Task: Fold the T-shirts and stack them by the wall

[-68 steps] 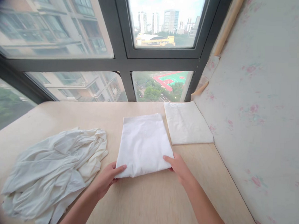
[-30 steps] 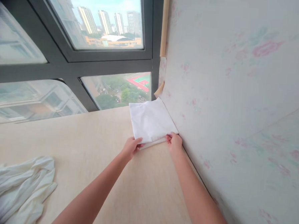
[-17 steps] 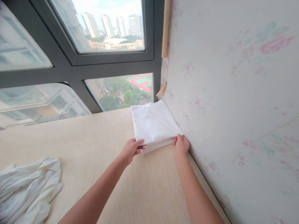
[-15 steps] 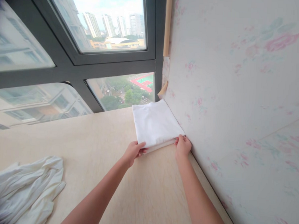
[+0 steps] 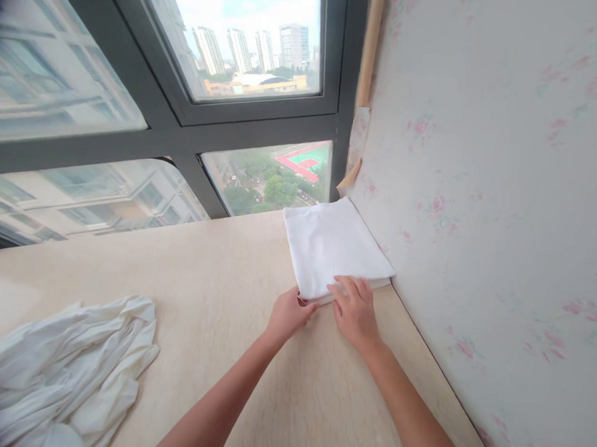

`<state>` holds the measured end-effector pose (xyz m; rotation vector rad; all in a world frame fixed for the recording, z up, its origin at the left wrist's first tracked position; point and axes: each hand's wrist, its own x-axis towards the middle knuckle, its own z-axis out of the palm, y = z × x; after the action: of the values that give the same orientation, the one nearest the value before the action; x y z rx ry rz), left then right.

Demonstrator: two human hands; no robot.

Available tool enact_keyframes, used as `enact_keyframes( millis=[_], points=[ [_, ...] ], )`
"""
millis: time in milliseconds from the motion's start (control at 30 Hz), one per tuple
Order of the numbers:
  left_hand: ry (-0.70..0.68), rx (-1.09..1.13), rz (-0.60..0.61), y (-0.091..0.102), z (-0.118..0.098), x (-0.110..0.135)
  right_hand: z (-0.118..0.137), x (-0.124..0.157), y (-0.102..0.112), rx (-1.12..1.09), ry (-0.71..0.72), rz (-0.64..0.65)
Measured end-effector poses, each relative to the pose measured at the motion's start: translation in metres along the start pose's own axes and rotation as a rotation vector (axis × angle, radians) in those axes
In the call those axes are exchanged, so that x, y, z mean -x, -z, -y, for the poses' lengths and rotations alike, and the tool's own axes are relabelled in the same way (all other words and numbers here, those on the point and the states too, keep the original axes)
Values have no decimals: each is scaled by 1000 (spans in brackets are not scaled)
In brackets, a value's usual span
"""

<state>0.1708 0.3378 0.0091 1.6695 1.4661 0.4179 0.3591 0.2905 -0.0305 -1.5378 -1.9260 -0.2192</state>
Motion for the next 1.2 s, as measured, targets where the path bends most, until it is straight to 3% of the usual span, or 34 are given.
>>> enact_keyframes(
  millis=[133, 300, 500, 733, 833, 1200],
  points=[
    [-42, -82, -103, -3, 5, -8, 5, -13, -13, 13, 125, 88],
    [-90, -154, -163, -2, 12, -14, 8, -18, -23, -19, 115, 106],
    [-236, -256, -240, -10, 14, 1, 14, -16, -22, -73, 108, 71],
    [-446, -449, -174, -15, 24, 7, 7, -24, -17, -74, 177, -4],
    [-465, -513, -177, -14, 26, 6, 5, -22, -12, -75, 208, -18],
    [-487, -538, -182, -12, 31, 16, -4, 4, -19, -36, 254, 129]
  ],
)
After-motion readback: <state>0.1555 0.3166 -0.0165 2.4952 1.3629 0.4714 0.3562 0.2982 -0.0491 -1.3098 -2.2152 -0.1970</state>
